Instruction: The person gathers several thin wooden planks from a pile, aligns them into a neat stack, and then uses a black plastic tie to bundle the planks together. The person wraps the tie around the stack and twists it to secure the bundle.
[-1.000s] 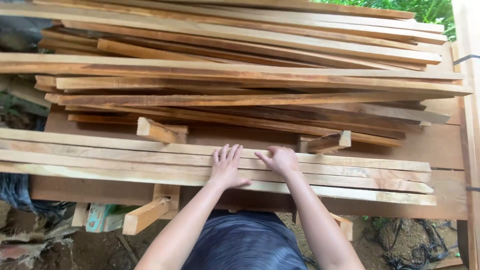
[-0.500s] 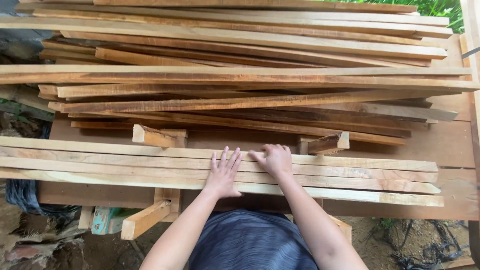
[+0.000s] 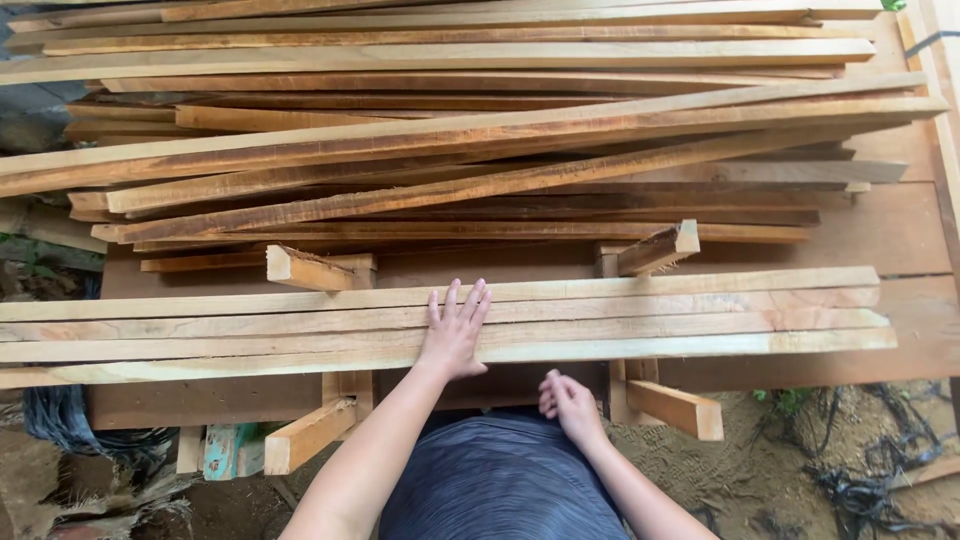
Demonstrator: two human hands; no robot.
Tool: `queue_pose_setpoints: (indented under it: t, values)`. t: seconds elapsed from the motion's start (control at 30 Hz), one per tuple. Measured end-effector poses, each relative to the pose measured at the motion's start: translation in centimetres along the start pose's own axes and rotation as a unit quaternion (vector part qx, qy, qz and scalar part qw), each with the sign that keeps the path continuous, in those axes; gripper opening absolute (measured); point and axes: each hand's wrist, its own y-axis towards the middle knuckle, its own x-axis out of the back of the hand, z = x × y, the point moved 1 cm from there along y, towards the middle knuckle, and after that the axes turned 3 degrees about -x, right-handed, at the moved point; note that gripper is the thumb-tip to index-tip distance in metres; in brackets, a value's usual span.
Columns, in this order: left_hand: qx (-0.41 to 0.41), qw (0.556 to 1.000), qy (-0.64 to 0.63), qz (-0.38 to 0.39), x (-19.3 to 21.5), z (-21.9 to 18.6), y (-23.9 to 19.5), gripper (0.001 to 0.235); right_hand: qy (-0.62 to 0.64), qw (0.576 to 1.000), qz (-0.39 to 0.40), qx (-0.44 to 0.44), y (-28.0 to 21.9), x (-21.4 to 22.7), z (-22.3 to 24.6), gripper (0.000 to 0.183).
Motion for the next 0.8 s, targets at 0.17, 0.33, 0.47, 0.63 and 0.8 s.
queue_pose_setpoints:
  t: [0.17, 0.33, 0.47, 0.63, 0.8]
  values:
    - [0.004, 1.000, -0.005, 0.003, 0.3, 0.1, -0.1, 0.144, 0.450, 0.870, -0.114, -0.169, 1.6, -1.0, 3.3, 0.084]
    - [0.003, 1.000, -0.003, 0.010, 0.7, -0.1, -0.7, 0.144, 0.700, 0.667, -0.225, -0.124, 3.0, -1.9, 8.4, 0.097]
    - [0.004, 1.000, -0.003, 0.022, 1.5, -0.3, -0.1, 0.145, 0.676, 0.691, -0.244, -0.075, 3.8, -1.7, 8.8, 0.080]
    - [0.014, 0.998, -0.007, 0.060, 1.9, -0.3, -0.4, 0.145, 0.682, 0.687, -0.241, -0.069, 3.6, -2.5, 10.1, 0.072]
    - [0.012, 0.999, -0.006, 0.042, 2.2, -0.5, -0.6, 0.144, 0.694, 0.672, -0.252, -0.053, 3.8, -2.9, 10.1, 0.066]
